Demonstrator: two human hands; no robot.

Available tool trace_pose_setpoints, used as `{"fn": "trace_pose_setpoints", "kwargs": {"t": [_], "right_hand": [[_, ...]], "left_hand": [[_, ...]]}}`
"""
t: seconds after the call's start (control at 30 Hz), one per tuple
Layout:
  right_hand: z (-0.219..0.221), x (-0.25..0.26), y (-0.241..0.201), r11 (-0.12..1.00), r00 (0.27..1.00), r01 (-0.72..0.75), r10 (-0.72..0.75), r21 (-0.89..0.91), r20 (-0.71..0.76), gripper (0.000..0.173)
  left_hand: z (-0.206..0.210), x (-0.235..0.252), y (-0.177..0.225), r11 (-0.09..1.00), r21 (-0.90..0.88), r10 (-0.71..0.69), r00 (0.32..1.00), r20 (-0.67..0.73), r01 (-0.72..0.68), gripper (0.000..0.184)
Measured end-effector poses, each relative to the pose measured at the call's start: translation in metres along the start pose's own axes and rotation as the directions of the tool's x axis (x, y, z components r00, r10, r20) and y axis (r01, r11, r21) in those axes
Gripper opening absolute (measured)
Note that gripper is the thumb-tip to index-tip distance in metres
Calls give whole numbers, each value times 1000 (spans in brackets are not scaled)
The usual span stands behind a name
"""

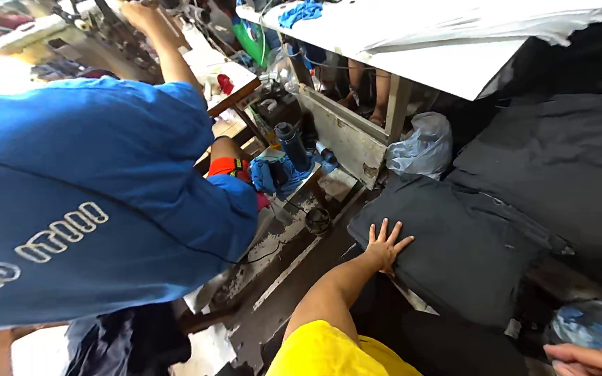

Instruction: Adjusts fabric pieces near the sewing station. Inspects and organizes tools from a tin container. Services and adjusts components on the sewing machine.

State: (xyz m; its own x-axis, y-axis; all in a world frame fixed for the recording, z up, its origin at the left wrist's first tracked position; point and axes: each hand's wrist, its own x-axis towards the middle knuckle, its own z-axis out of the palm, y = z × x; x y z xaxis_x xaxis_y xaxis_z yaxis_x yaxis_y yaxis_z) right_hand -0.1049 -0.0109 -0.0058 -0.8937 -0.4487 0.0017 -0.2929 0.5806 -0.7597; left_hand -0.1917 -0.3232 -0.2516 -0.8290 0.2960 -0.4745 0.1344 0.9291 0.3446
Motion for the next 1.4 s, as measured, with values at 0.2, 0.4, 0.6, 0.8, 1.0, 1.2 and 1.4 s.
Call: {"fn": "trace_pose_setpoints", "kwargs": {"t": [0.2,0.4,0.6,0.8,1.0,1.2,1.4], "right_hand": [[38,92,16,985,959,171,-173,28,227,26],[165,189,35,967,935,109,-21,-230,355,47],[221,126,108,844,940,-15,194,-536,279,100],[195,63,143,709,808,-574,573,-409,-139,125],[204,67,151,627,734,-648,666,-432,-136,139],[211,69,156,572,779,-583,596,-577,-196,123],[197,54,143,575,772,-550,627,-606,-105,105]], "left_hand": [[2,2,-4,994,-103,35,995,-98,-45,130],[7,13,-9,977,-177,73,965,-253,-120,115],[12,2,-30,957,-213,126,942,-311,-199,101],[1,9,-98,682,-706,-419,690,-591,-190,72],[-17,23,-99,123,-962,-484,861,156,244,72],[-22,5,-86,246,-963,-492,841,-225,-113,54],[-3,-35,-77,438,-899,-533,803,-268,-10,45]]}}
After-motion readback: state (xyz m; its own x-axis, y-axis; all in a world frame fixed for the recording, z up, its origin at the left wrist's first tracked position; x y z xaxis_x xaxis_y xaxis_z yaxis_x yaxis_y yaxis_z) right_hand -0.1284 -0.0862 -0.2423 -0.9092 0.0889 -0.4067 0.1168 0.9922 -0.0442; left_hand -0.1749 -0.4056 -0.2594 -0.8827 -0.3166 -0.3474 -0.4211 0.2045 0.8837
